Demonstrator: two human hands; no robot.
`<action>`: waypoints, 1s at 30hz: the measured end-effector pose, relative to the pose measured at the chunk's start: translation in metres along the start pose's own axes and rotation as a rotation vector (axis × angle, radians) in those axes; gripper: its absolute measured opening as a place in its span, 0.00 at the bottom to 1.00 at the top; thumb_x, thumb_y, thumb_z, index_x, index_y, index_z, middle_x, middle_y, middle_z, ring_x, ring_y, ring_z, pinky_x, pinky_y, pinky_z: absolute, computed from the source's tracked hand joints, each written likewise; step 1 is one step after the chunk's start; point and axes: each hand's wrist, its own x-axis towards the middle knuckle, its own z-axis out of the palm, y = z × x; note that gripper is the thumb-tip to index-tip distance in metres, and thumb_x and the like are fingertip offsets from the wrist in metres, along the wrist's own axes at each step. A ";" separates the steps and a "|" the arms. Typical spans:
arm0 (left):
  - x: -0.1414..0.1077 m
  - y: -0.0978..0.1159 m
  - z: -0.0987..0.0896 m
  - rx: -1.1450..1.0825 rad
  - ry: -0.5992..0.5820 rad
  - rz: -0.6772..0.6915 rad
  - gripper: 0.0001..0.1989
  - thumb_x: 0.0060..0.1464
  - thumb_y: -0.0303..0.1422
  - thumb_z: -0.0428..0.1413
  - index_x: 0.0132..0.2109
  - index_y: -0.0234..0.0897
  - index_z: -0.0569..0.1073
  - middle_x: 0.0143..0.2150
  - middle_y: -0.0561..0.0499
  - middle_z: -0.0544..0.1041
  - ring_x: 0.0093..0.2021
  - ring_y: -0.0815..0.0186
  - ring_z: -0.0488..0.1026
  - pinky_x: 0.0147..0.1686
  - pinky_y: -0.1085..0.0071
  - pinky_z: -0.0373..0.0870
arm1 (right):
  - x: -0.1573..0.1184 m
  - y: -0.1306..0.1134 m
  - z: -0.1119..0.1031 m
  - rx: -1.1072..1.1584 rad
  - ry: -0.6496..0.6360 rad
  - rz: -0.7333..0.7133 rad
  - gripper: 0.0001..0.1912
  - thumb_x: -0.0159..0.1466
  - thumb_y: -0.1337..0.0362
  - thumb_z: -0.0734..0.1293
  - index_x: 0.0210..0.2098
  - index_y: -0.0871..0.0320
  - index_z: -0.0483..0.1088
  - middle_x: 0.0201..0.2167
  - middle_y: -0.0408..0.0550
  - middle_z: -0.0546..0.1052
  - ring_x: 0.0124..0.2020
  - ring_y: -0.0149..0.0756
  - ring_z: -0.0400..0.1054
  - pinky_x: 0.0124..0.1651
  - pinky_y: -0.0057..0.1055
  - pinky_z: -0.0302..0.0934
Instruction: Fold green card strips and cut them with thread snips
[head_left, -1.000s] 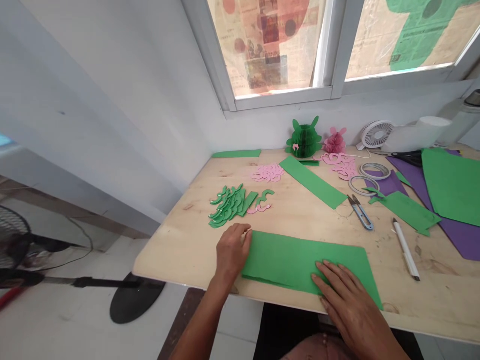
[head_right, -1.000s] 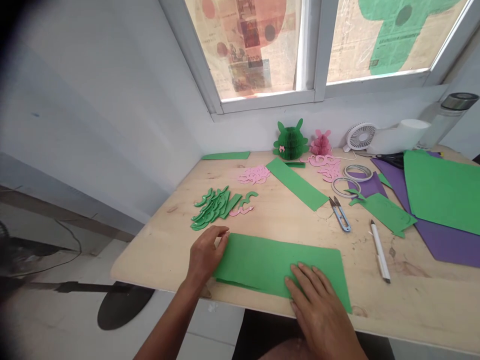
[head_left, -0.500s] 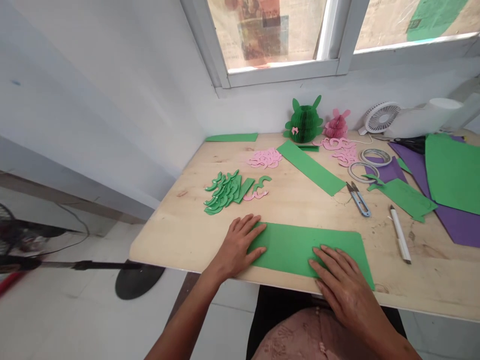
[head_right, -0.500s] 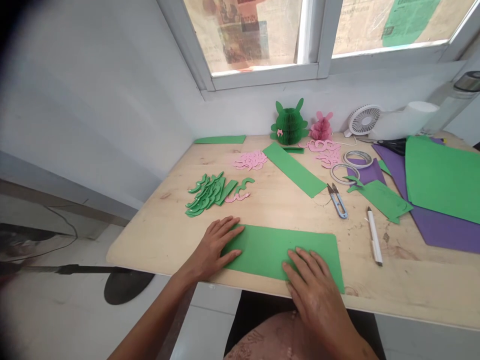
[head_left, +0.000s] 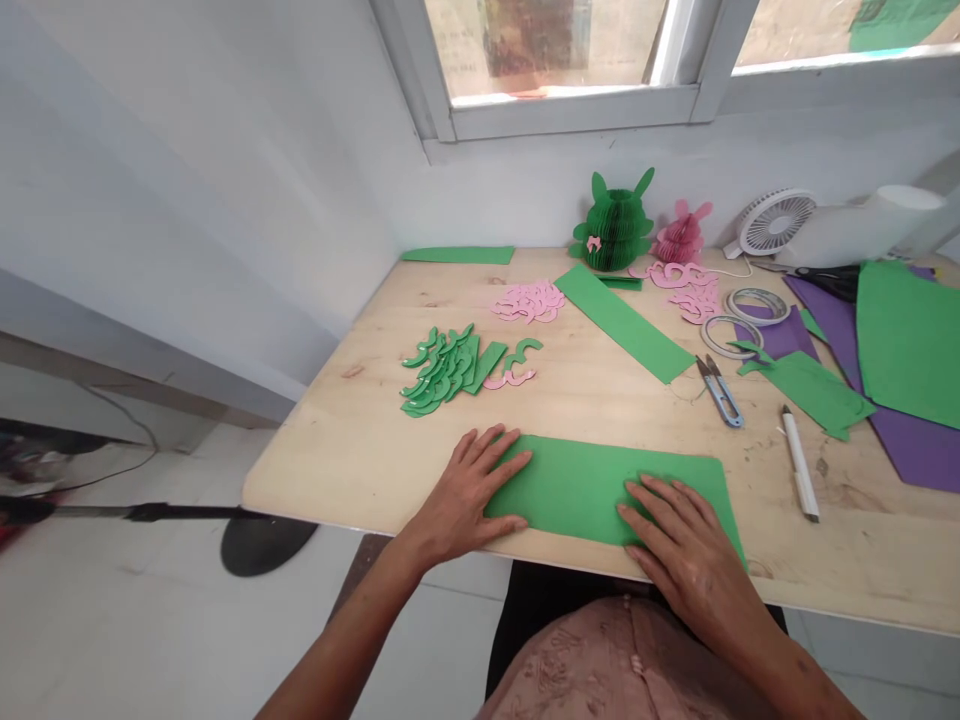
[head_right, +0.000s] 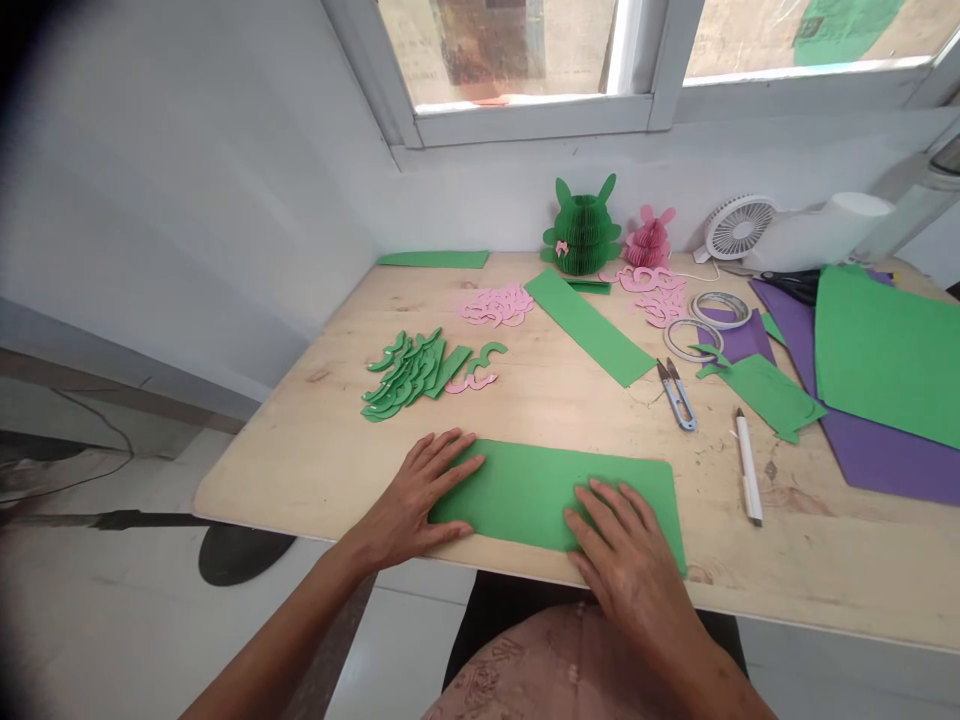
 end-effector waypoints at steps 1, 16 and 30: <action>-0.001 0.000 -0.002 0.000 -0.013 0.009 0.34 0.53 0.51 0.56 0.64 0.45 0.62 0.68 0.44 0.58 0.68 0.50 0.51 0.64 0.45 0.47 | 0.001 0.000 -0.001 0.004 -0.002 -0.005 0.14 0.67 0.65 0.62 0.51 0.58 0.71 0.54 0.54 0.73 0.59 0.47 0.62 0.59 0.51 0.56; 0.013 -0.012 -0.002 0.050 0.039 0.016 0.25 0.58 0.45 0.53 0.60 0.42 0.68 0.65 0.43 0.63 0.67 0.51 0.55 0.62 0.48 0.54 | 0.032 0.026 0.004 -0.071 0.025 -0.053 0.13 0.68 0.66 0.62 0.50 0.59 0.72 0.51 0.54 0.75 0.57 0.46 0.64 0.59 0.50 0.55; 0.005 0.003 0.005 0.050 0.193 -0.091 0.20 0.59 0.41 0.53 0.57 0.42 0.70 0.62 0.43 0.67 0.64 0.51 0.60 0.60 0.48 0.60 | 0.055 0.006 0.018 -0.060 -0.078 -0.038 0.17 0.67 0.63 0.62 0.54 0.57 0.70 0.58 0.56 0.70 0.60 0.49 0.60 0.59 0.50 0.55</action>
